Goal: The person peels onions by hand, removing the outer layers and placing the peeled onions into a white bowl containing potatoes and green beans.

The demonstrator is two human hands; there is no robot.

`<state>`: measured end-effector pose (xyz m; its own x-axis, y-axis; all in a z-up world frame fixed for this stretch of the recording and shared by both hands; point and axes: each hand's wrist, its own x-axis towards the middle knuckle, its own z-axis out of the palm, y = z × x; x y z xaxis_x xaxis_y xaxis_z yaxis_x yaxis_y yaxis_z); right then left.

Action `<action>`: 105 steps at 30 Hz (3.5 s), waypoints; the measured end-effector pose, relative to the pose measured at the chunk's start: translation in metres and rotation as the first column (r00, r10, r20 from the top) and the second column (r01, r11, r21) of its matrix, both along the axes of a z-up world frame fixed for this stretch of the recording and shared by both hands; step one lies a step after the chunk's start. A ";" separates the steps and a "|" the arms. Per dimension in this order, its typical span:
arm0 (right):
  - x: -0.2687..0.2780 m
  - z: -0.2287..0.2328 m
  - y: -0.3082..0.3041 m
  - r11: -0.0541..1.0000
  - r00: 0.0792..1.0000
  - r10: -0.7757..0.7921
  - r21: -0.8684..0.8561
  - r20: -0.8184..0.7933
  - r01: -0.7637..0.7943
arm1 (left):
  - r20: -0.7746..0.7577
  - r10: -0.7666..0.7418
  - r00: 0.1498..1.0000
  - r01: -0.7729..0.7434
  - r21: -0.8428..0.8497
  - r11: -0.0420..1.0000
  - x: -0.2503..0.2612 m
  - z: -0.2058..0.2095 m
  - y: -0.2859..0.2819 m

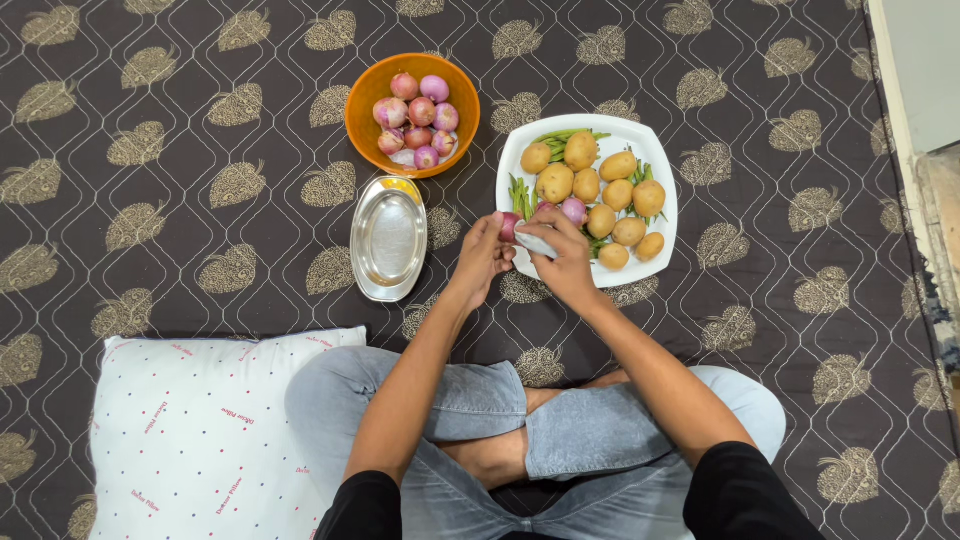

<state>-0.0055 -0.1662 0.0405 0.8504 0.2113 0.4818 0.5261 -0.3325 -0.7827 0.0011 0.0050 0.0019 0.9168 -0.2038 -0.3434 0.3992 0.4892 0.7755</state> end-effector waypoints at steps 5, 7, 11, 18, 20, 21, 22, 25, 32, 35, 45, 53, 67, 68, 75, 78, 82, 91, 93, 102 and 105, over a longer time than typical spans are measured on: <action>0.008 0.003 -0.006 0.998 0.989 -0.024 0.057 -0.147 0.033 | 0.063 -0.059 0.996 0.056 0.055 0.997 -0.002 0.007 -0.005; 0.007 0.004 -0.007 0.997 0.991 0.019 0.076 -0.132 -0.009 | 0.088 -0.072 0.994 0.064 0.083 0.994 -0.001 0.011 -0.005; 0.001 0.003 -0.002 0.995 0.993 0.078 -0.064 0.090 -0.072 | 0.079 0.004 0.997 -0.009 0.061 0.998 -0.002 0.017 0.001; 0.004 0.009 -0.002 1.000 0.992 -0.017 -0.008 -0.123 0.016 | -0.001 -0.059 0.998 0.059 0.051 0.997 0.000 0.010 -0.001; -0.001 0.010 0.000 0.998 0.999 0.033 -0.059 -0.002 -0.033 | -0.013 -0.041 0.999 0.041 0.021 0.999 -0.001 0.010 0.000; -0.003 0.011 0.001 0.996 0.999 0.039 -0.085 0.031 -0.036 | -0.026 -0.024 0.999 0.024 -0.008 1.000 -0.002 0.011 0.001; -0.004 0.012 0.002 0.993 0.997 0.046 -0.111 0.064 -0.039 | -0.026 -0.023 0.999 0.023 -0.008 1.000 -0.003 0.013 0.001; -0.002 0.014 0.000 0.993 0.994 -0.026 -0.111 0.104 0.037 | -0.058 -0.071 0.996 0.068 -0.044 0.997 -0.005 0.015 -0.003; -0.005 0.014 0.002 0.966 0.981 0.043 -0.257 0.189 0.008 | -0.074 -0.076 0.994 0.075 -0.018 0.997 -0.005 0.016 -0.004; -0.003 0.016 0.001 0.984 0.994 -0.051 -0.167 0.094 0.066 | -0.040 -0.097 0.994 0.098 0.028 0.995 -0.007 0.018 -0.006; -0.001 0.020 0.000 0.987 0.998 -0.040 -0.152 0.053 0.047 | -0.066 -0.106 0.992 0.112 0.098 0.989 -0.008 0.023 -0.004; -0.011 0.017 0.009 0.990 0.992 0.072 -0.128 0.102 -0.059 | -0.085 -0.079 0.993 0.078 -0.016 0.997 0.000 -0.015 -0.003; -0.005 0.009 0.006 0.995 0.995 -0.069 -0.067 0.073 0.074 | 0.003 -0.160 0.987 0.156 0.184 0.970 -0.006 0.002 -0.008; -0.007 0.009 0.007 0.995 0.995 -0.071 -0.066 0.073 0.076 | -0.011 -0.104 0.994 0.105 0.142 0.984 -0.004 0.001 -0.007; -0.007 0.013 0.006 0.991 0.996 -0.016 -0.129 0.089 0.027 | 0.018 -0.032 0.999 0.030 0.107 0.994 -0.007 0.012 -0.008; -0.009 0.011 0.007 0.993 0.995 -0.043 -0.110 0.095 0.053 | 0.013 -0.044 0.999 0.043 0.089 0.995 -0.007 0.014 -0.009; -0.011 0.009 0.010 0.986 0.992 0.021 -0.168 0.127 0.001 | 0.057 -0.008 0.998 0.001 0.113 0.994 -0.008 0.011 -0.008; -0.011 0.010 0.008 0.977 0.989 0.067 -0.209 0.133 -0.038 | 0.026 -0.021 0.999 0.017 0.160 0.987 -0.009 0.003 -0.009; -0.010 0.009 0.008 0.985 0.994 0.036 -0.174 0.105 -0.017 | 0.014 -0.018 1.000 0.015 0.188 0.982 -0.009 0.001 -0.009; -0.012 0.011 0.009 0.993 0.996 0.022 -0.121 0.083 -0.012 | 0.009 -0.031 0.999 0.029 0.171 0.985 -0.009 0.009 -0.011; -0.006 0.008 0.006 0.997 0.998 -0.028 -0.077 0.055 0.032 | 0.023 -0.085 0.996 0.082 0.130 0.988 -0.011 0.011 -0.010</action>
